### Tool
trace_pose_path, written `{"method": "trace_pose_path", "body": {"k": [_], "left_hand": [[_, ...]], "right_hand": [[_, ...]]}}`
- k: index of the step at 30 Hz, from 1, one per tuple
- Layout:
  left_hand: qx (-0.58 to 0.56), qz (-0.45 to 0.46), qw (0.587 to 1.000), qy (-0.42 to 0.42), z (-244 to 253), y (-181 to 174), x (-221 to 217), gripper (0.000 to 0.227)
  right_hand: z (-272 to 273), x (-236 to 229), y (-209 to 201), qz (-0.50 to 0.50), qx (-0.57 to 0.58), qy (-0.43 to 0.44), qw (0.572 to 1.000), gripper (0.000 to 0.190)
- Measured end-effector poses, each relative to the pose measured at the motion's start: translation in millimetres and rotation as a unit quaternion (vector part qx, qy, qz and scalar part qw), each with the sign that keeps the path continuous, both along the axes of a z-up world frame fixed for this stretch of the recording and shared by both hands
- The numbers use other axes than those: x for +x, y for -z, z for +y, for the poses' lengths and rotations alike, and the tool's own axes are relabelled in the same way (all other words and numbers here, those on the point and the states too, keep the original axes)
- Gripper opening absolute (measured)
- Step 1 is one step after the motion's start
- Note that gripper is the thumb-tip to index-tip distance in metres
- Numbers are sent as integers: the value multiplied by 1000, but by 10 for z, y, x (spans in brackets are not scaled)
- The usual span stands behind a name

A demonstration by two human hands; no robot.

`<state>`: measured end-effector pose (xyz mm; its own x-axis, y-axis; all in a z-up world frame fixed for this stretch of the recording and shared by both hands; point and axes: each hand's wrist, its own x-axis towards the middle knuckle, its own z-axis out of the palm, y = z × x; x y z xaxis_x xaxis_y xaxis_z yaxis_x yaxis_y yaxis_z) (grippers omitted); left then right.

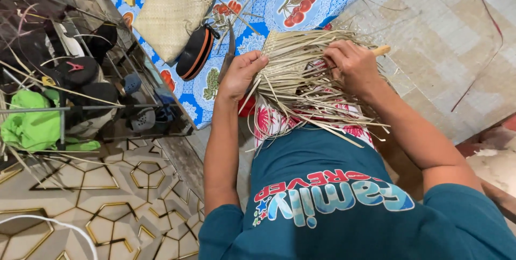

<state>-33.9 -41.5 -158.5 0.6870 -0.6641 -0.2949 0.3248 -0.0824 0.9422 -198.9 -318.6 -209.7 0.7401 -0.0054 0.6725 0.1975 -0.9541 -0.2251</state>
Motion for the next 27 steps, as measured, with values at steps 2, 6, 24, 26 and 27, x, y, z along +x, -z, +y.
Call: {"method": "trace_pose_path", "body": {"k": [2,6,24,26,27], "left_hand": [[-3,6,1000,-3,-32,-15,-21,15],[6,7,1000,-15,-25,-68,-13,18],[280,-669,668,-168,-806,-386,-861,12],[271,-623,717,-160,-758,-470,-851,8],[255,-575,763,-148,-740,-519,-837,6]], "right_hand": [[-33,-1,74,0,7,5,1000,4],[-83,-78,-48,9,32,-4,999,5],[121,-357,-1380,-48,-53,-24,997,27],[32,-660,-1653,-1,-8,8,1000,57],[-21,-808,-1791,45,36,46,997,88]]}}
